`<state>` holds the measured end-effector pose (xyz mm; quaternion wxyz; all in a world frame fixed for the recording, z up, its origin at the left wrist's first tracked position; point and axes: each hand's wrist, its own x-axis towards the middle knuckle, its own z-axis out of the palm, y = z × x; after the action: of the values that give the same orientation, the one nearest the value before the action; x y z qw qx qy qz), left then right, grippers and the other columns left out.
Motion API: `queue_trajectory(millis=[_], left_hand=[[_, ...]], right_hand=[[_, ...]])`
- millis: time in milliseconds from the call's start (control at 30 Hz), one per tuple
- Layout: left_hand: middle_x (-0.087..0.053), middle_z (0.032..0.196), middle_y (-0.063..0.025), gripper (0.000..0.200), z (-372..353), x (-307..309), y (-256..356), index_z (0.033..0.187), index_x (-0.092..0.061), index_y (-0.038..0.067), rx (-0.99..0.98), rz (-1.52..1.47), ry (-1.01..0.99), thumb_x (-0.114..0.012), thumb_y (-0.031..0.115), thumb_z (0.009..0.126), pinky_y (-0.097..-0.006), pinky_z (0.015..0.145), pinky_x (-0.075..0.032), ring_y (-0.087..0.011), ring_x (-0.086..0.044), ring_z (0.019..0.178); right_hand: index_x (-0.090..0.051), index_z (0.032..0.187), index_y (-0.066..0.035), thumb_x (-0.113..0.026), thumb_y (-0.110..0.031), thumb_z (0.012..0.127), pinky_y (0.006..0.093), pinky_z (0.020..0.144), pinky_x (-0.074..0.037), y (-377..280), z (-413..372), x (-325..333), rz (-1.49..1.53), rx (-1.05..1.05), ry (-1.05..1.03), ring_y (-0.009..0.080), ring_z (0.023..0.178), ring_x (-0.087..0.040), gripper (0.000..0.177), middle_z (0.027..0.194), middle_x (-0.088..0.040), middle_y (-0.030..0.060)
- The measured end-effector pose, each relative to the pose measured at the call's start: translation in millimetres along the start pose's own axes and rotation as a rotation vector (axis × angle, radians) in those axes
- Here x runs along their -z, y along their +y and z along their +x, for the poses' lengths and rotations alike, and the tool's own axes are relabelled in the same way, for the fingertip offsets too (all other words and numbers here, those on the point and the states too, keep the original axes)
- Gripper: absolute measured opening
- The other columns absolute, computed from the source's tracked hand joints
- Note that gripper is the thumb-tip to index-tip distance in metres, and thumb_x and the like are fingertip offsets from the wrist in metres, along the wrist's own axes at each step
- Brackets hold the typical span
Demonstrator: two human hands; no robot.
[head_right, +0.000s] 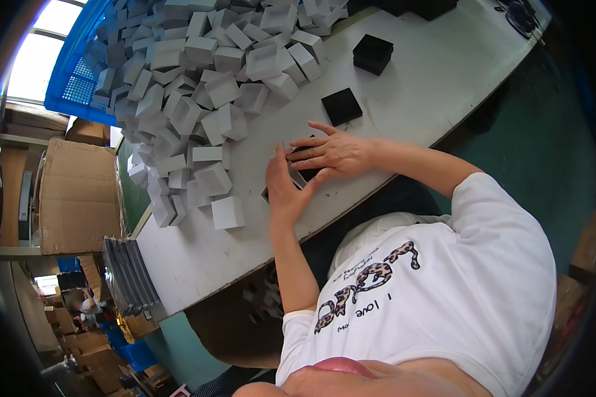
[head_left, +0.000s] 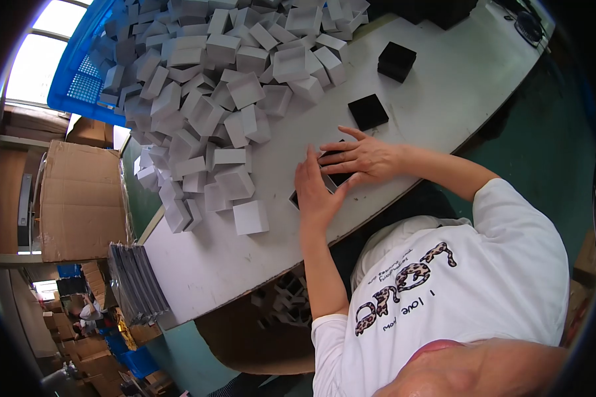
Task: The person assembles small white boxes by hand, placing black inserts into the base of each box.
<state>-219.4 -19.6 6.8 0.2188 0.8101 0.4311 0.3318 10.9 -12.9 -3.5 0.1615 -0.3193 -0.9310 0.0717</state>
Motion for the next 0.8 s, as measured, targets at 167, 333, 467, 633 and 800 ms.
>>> queue_trajectory(millis=[167,333,467,633,800], left_hand=[[-0.055,0.145,-0.0149,0.079,-18,52,-33,0.144,-0.058,0.012,0.116,0.366,0.315,-0.093,0.031,0.076,-0.0510,0.113,-0.041,-0.0363,-0.052,0.132],[-0.055,0.139,-0.0177,0.088,-41,100,-72,0.150,-0.052,0.013,0.626,0.755,0.115,-0.093,0.029,0.074,-0.0535,0.113,-0.039,-0.0401,-0.049,0.130],[-0.050,0.135,-0.0175,0.088,-33,108,-54,0.151,-0.050,0.014,0.609,0.582,0.064,-0.092,0.024,0.074,-0.0521,0.109,-0.045,-0.0391,-0.048,0.130],[-0.045,0.130,-0.0124,0.076,4,75,23,0.140,-0.053,0.013,0.237,0.030,0.145,-0.091,0.011,0.074,-0.0458,0.106,-0.052,-0.0315,-0.050,0.126],[-0.047,0.134,-0.0134,0.083,20,-15,22,0.142,-0.045,0.012,0.124,-0.239,0.019,-0.093,0.011,0.074,-0.0454,0.111,-0.047,-0.0312,-0.052,0.128]], right_hand=[[-0.055,0.146,-0.015,-0.066,-0.028,0.097,0.0572,0.126,-0.024,30,-19,28,0.161,-0.184,0.439,0.0322,0.156,-0.033,0.052,0.164,-0.044,0.0114],[-0.058,0.131,-0.010,-0.078,-0.014,0.080,0.0521,0.122,-0.032,74,-56,23,0.091,-0.467,0.397,0.0370,0.149,-0.041,0.054,0.156,-0.051,0.0150],[-0.058,0.131,-0.007,-0.077,-0.016,0.085,0.0458,0.119,-0.039,73,-57,17,0.201,-0.486,0.327,0.0368,0.144,-0.047,0.051,0.153,-0.054,0.0159],[-0.066,0.136,-0.010,-0.076,-0.023,0.094,0.0460,0.114,-0.044,58,-44,26,0.389,-0.461,0.602,0.0363,0.139,-0.054,0.045,0.152,-0.055,0.0167],[-0.074,0.132,-0.019,-0.083,-0.024,0.090,0.0472,0.111,-0.048,36,-33,46,0.356,-0.059,0.600,0.0363,0.137,-0.056,0.044,0.157,-0.052,0.0155]])
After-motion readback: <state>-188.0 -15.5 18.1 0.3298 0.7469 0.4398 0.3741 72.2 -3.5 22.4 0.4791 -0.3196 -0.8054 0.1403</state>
